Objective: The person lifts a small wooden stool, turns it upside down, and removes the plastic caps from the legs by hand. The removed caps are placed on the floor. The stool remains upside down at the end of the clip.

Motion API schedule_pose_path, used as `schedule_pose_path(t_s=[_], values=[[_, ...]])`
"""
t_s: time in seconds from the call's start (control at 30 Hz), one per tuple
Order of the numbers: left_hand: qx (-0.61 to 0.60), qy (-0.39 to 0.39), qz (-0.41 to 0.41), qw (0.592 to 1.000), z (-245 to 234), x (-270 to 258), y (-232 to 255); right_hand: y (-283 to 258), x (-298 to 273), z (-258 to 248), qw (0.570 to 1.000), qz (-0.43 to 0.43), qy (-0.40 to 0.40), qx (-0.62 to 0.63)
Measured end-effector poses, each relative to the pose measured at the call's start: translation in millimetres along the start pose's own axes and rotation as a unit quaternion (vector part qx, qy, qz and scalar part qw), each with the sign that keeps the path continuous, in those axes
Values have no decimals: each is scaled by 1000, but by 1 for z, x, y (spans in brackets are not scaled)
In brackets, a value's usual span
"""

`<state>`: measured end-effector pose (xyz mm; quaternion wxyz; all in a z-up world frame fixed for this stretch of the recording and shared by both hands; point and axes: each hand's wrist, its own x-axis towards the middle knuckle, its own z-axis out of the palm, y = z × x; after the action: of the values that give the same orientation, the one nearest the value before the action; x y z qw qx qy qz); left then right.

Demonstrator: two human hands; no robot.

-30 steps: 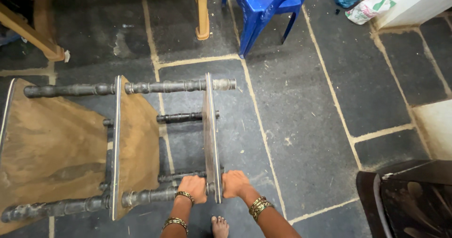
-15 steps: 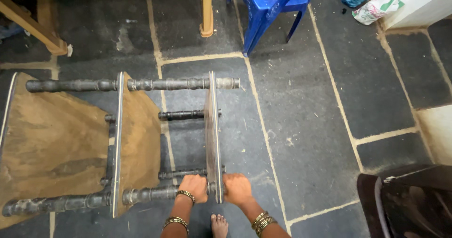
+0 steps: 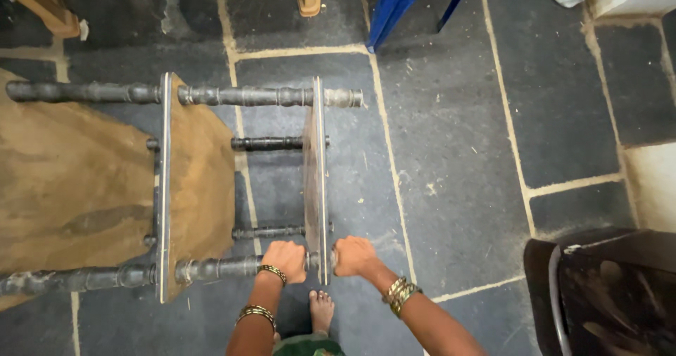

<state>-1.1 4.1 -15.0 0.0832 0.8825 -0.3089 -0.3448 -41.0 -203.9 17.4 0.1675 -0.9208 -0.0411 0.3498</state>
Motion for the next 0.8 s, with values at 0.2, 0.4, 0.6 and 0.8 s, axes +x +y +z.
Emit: schedule_pose_path(t_s=[0.2,0.4,0.6,0.8], values=[[4,-8,1,1000,-5,4,-1,-5,-12,45,949,-41,310,-45],[1,-11,3,1000,-3,4,-1,7,-13,14,999,-12,24,34],[0,-10,1,1000,0,5,-3,40,13,-11,968,-143,-177,106],[-6,10,6,1000,8,6,-5,23,-22,19,995,-94,42,-19]])
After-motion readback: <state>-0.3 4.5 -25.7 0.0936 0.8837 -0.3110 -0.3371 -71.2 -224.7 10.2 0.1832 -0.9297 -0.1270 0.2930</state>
